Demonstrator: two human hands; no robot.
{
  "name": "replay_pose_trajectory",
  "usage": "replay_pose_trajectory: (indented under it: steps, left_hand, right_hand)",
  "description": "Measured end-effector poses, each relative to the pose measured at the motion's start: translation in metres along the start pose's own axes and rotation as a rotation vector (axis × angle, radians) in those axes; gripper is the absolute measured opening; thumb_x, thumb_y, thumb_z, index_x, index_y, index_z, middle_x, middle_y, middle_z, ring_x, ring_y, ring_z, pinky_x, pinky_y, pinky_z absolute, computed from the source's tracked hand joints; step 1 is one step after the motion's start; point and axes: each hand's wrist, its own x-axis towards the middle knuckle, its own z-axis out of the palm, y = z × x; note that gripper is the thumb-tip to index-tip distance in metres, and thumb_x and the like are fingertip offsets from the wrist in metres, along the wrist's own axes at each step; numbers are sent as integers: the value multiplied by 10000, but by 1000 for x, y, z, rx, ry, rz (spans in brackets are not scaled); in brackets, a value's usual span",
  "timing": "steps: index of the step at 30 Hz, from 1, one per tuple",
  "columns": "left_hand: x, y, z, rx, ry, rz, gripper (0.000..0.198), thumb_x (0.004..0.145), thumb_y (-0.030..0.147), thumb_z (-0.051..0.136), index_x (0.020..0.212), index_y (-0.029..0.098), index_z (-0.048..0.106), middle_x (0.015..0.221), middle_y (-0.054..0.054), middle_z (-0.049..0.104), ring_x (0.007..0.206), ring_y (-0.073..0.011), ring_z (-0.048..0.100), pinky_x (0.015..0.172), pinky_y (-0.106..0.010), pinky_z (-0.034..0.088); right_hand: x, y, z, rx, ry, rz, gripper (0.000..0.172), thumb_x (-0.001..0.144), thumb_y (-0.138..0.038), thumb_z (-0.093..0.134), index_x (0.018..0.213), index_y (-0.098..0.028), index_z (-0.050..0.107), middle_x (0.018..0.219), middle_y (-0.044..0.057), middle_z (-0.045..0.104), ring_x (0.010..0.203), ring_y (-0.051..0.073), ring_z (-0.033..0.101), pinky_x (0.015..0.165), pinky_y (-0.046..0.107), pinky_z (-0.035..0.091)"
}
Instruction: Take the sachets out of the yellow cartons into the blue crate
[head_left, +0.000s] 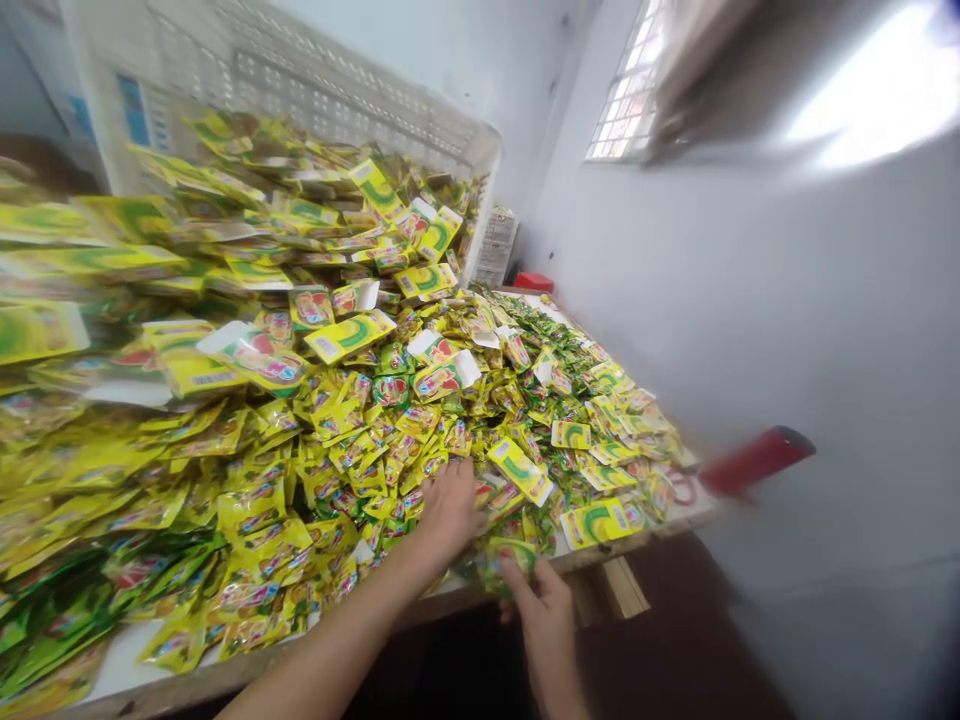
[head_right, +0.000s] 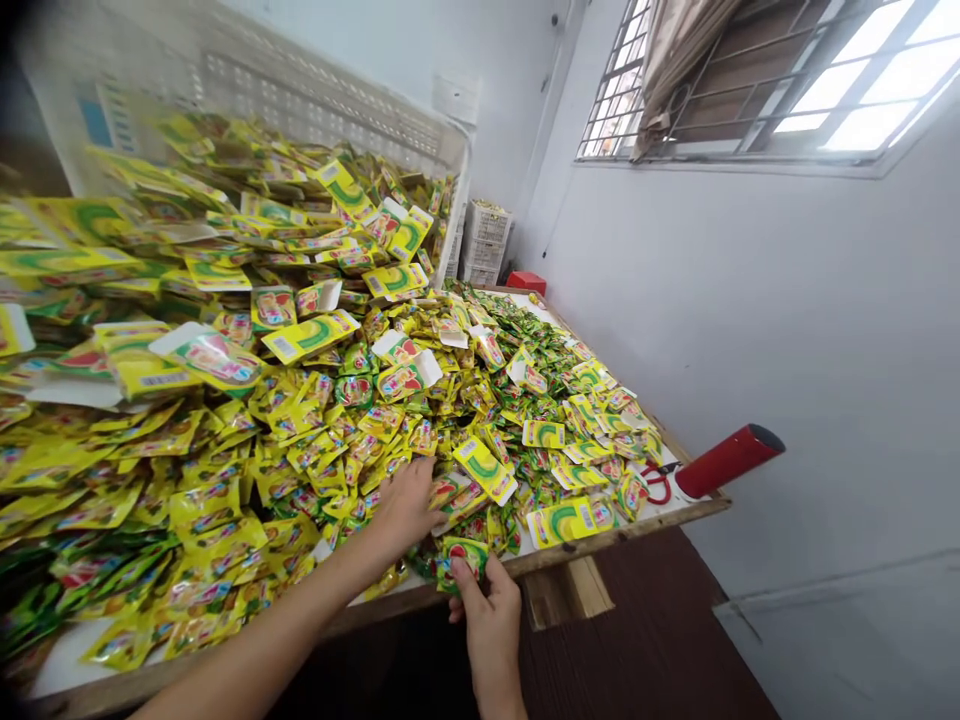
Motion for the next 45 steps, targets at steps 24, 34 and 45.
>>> replay_pose_trajectory:
  steps: [24, 34, 45]
  left_hand:
    - [-172, -104, -26, -135, 168, -156, 569, 780, 256, 671, 1310, 186, 477, 1222, -131, 570, 1137, -336, 530, 960, -477, 419]
    - [-214, -110, -17, -1425, -172, -405, 350, 724, 292, 793, 956, 179, 557, 902, -32, 690, 859, -190, 638, 755, -261, 467]
    - [-240, -115, -22, -1511, -249, -412, 443, 713, 341, 799, 1096, 164, 662, 948, -50, 688, 878, -208, 609, 775, -283, 447]
  right_hand:
    - [-5, -75, 100, -542, -753, -311, 54, 828, -213, 639, 879, -199, 627, 930, -4, 597, 896, 166, 543, 797, 270, 387]
    - [-34, -46, 116, -380, -578, -204, 203, 554, -158, 867, 641, -176, 684, 722, -21, 585, 740, 143, 518, 657, 242, 362]
    - [-59, -71, 117, -577, -894, -259, 236, 723, -62, 684, 880, -232, 638, 807, -65, 622, 776, 124, 545, 694, 222, 350]
